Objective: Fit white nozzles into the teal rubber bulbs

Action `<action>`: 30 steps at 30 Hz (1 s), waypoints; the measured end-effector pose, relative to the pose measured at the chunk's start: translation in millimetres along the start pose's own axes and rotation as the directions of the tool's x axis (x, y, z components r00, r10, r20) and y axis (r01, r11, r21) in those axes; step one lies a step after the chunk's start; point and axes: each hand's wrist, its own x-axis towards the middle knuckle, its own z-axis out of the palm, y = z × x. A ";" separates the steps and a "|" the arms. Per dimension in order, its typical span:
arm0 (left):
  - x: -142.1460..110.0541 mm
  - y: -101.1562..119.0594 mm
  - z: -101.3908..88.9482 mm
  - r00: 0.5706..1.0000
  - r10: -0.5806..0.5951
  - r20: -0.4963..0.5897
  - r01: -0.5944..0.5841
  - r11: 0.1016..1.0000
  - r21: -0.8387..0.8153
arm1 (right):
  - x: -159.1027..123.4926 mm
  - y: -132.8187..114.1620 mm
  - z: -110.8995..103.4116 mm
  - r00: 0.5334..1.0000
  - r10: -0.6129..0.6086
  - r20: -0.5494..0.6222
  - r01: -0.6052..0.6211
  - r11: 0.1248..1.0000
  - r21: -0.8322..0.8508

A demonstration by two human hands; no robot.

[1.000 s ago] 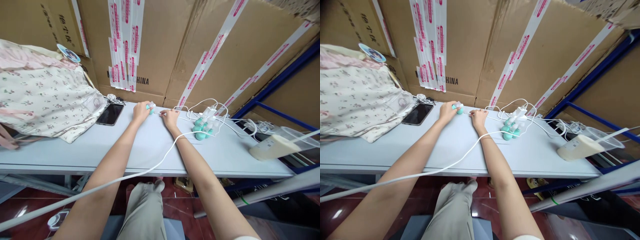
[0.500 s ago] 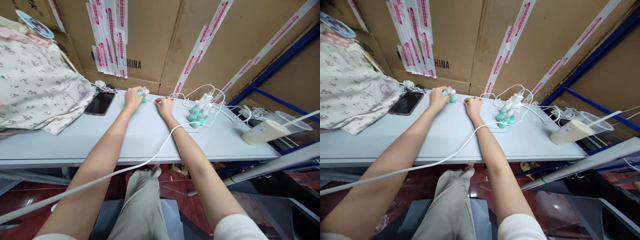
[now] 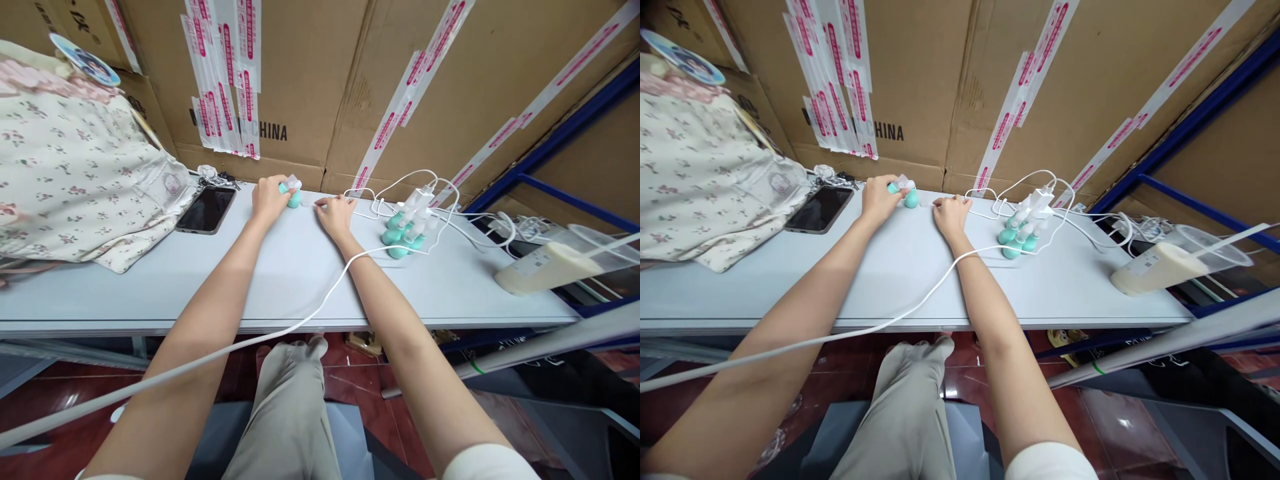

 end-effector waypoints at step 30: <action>-2.9 7.9 0.6 0.997 0.080 0.018 -0.080 0.997 0.004 | -5.5 5.2 -4.0 0.992 0.085 -0.092 -0.085 0.996 0.003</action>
